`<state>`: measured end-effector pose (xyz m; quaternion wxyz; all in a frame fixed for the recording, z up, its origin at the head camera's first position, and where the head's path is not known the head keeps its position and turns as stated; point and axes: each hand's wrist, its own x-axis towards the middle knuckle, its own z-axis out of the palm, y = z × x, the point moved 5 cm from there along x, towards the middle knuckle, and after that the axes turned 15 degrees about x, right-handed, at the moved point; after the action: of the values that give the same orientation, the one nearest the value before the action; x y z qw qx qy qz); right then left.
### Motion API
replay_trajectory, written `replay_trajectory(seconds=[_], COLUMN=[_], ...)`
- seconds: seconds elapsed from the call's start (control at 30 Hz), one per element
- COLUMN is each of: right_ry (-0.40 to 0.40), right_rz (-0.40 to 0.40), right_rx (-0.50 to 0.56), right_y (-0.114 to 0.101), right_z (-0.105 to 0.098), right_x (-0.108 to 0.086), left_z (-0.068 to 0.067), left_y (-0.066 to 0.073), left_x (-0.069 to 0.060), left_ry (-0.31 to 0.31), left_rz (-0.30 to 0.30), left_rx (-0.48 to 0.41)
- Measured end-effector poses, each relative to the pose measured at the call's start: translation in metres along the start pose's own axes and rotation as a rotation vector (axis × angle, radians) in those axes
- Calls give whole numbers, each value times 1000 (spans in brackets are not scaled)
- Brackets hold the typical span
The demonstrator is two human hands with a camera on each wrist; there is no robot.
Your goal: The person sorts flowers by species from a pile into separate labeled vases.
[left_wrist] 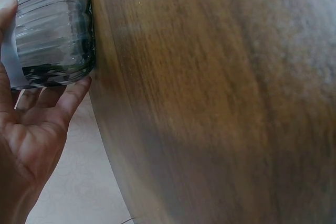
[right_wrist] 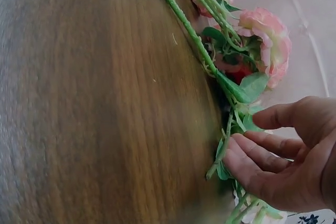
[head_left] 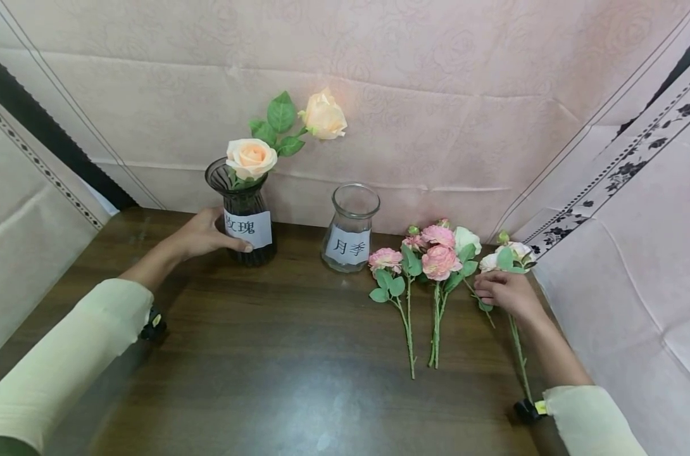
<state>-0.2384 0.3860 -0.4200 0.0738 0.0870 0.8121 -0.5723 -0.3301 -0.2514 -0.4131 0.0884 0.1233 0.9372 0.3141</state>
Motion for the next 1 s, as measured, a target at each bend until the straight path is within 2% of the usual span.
replay_trajectory(seconds=[0.17, 0.3, 0.43, 0.73, 0.87, 1.0], right_ry=[-31, -48, -76, -242, -287, -324], right_rz=[-19, -4, 45, 184, 240, 274], right_rx=[-99, -73, -36, 153, 245, 379], right_y=[-2, -2, -2, 2, 3, 4], right_z=[10, 20, 25, 24, 23, 22], right_x=[-1, -1, -1, -3, -4, -4], left_z=[-1, 0, 1, 1, 1, 1], left_y=[0, 0, 1, 1, 1, 2], left_x=[-1, -1, 0, -1, -1, -1], left_ry=[13, 9, 4, 5, 1, -5], left_rz=[-4, -4, -1, 1, 0, 1], left_rx=[8, 7, -1, -2, -12, -25])
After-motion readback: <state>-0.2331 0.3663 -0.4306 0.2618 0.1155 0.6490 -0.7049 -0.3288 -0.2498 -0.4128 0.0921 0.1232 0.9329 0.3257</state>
